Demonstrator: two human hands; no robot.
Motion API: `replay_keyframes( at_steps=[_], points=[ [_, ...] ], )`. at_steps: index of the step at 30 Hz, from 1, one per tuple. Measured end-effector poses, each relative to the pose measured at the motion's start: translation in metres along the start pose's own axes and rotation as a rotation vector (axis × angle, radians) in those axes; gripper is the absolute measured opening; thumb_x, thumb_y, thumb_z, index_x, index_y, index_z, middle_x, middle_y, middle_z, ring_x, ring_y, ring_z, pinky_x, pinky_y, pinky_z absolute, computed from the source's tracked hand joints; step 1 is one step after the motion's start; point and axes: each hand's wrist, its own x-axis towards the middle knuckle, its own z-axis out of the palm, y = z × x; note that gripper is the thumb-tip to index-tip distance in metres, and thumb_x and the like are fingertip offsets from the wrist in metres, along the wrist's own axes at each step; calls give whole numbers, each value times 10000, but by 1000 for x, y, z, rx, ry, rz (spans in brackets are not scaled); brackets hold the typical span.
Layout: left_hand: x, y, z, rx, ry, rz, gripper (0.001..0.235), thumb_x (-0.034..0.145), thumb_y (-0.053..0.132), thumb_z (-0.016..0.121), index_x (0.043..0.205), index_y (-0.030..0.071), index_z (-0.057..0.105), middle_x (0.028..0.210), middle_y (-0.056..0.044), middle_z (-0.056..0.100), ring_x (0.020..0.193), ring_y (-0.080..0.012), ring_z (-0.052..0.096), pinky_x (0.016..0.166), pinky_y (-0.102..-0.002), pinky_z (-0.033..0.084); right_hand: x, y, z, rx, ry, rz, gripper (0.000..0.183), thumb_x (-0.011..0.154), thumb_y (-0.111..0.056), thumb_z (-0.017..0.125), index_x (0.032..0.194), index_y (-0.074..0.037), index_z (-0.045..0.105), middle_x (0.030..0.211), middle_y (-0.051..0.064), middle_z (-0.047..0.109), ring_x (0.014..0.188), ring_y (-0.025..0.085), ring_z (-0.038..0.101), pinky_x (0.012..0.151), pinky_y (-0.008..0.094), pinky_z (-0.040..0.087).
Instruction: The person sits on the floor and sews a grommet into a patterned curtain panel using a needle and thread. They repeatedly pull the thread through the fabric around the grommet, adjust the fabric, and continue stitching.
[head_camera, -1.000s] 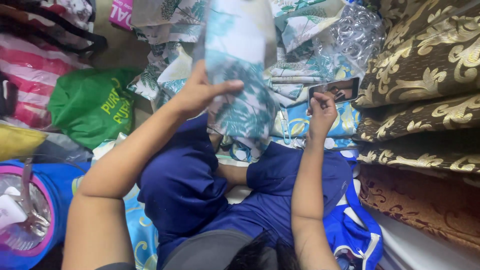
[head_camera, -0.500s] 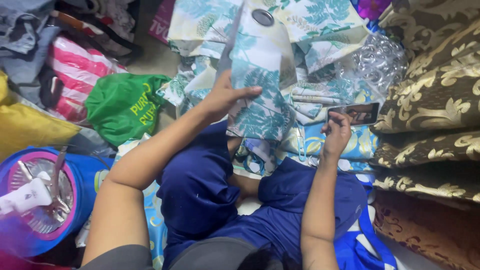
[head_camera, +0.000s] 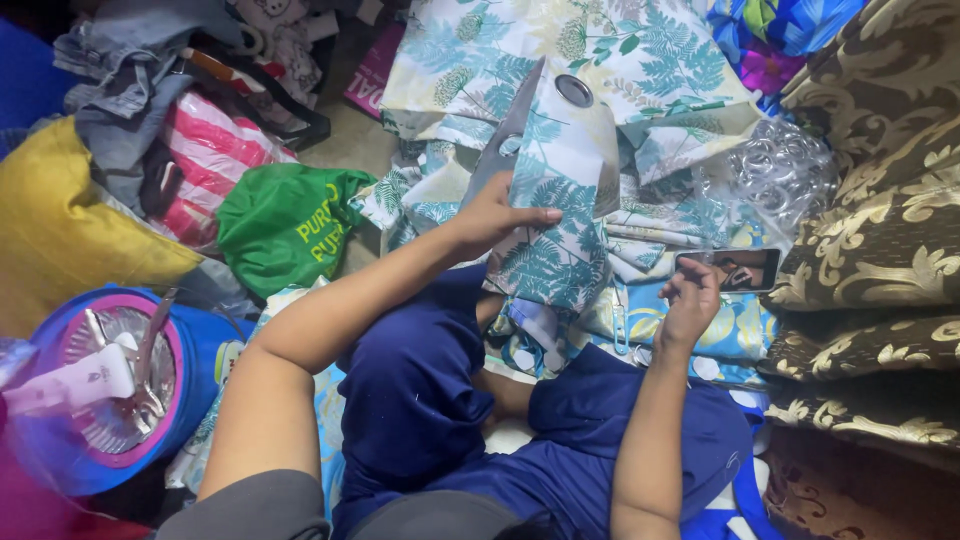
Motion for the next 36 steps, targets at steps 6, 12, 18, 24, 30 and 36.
replay_keyframes(
  at_steps=[6, 12, 18, 24, 30, 36],
  points=[
    [-2, 2, 2, 13, -15, -6, 235, 686, 26, 795, 868, 32, 647, 742, -98, 699, 666, -187, 700, 589, -279, 572, 0, 4, 1, 12, -18, 13, 267, 768, 2, 494, 1010, -7, 606, 710, 50, 466, 510, 94, 501, 443, 199, 468],
    [2, -6, -1, -28, -21, -8, 238, 684, 29, 798, 866, 32, 644, 747, -109, 699, 670, -205, 701, 583, -297, 574, 2, 11, 0, 42, -53, 26, 287, 760, -6, 491, 1022, -10, 608, 697, 61, 454, 495, 110, 483, 442, 211, 451],
    [5, -11, -6, -10, -70, 33, 217, 721, 66, 805, 885, 47, 664, 796, -118, 711, 710, -210, 702, 585, -305, 574, 5, 19, -5, 21, -43, 21, 305, 746, -2, 491, 1026, -18, 609, 675, 63, 459, 490, 120, 490, 449, 210, 455],
    [5, -9, -5, -32, -40, -49, 213, 695, 18, 787, 861, 12, 654, 742, -133, 698, 661, -217, 704, 578, -307, 581, 11, 34, -13, -15, -50, 3, 317, 727, 41, 501, 1015, -35, 611, 636, 69, 464, 472, 126, 500, 441, 208, 452],
    [0, 4, 2, -16, -38, -40, 233, 687, 39, 808, 854, 29, 645, 740, -126, 699, 665, -209, 702, 566, -300, 576, 3, 18, -2, -100, -69, -13, 437, 643, 141, 434, 1000, -30, 619, 711, 29, 499, 550, 70, 507, 480, 147, 459],
    [1, 0, 1, -5, -35, -53, 226, 694, 31, 794, 854, 13, 635, 740, -121, 695, 665, -217, 700, 575, -301, 575, 4, 23, -6, -131, -92, -14, 291, 749, 99, 537, 995, -24, 632, 744, 68, 539, 573, 92, 533, 451, 187, 474]
  ],
)
